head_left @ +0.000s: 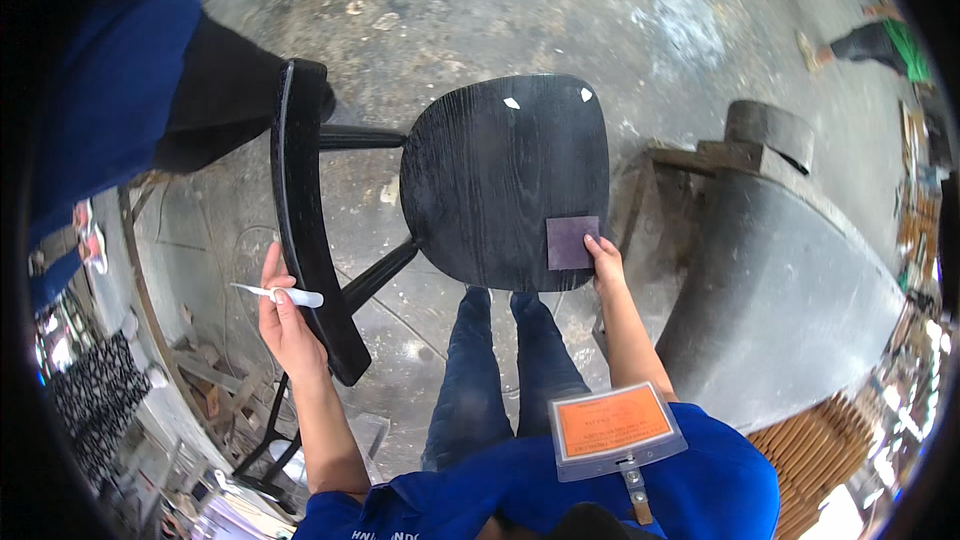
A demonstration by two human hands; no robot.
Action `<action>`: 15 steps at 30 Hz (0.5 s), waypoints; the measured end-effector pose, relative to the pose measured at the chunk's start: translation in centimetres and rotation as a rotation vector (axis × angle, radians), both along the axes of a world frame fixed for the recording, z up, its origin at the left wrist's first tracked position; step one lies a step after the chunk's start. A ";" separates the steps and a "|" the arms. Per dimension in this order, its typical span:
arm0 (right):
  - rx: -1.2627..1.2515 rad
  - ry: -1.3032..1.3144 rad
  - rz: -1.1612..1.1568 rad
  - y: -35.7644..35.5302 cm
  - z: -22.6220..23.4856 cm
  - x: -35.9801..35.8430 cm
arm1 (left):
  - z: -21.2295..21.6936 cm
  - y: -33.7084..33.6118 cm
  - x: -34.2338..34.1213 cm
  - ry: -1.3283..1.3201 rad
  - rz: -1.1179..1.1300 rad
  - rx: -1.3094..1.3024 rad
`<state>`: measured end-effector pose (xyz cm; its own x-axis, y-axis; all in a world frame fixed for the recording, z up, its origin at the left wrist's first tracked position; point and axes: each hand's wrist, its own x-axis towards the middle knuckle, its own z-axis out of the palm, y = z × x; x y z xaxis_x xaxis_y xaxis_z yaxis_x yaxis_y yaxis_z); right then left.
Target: The person applies a dark substance from a small container onto a black chair seat using a tool, then uses a small tube to apply a white substance to specific spots on the seat. They wipe the treated areas with a cloth. The person also handles wooden chair parts on a nearby table.
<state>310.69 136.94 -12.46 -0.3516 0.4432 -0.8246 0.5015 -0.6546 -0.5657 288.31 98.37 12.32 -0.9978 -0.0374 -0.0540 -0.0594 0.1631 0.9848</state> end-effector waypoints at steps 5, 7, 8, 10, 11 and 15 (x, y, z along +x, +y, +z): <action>0.651 -0.210 0.255 0.6 3.6 -0.7 | 1.8 6.3 -1.3 0.130 -0.253 -0.020; 0.408 0.069 0.242 0.2 6.7 -3.6 | 1.5 9.5 -2.2 0.033 -0.449 0.041; 0.284 0.212 0.240 -0.3 8.6 -5.0 | 0.9 11.3 -3.0 -0.032 -0.566 0.072; 0.220 0.375 0.347 -2.3 12.0 -8.0 | -0.4 14.6 -4.5 -0.042 -0.801 0.056; 0.214 0.380 0.405 -2.8 13.3 -9.3 | -1.1 16.2 -4.8 -0.089 -0.828 0.057; -0.021 0.508 0.320 -2.8 16.3 -13.6 | -3.1 19.9 -6.5 -0.426 -0.937 0.045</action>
<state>297.13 134.12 3.81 -0.8170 0.2363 -0.5259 0.3456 -0.5293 -0.7748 281.84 118.30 9.22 -0.5231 0.7566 -0.3925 -0.2733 0.2873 0.9180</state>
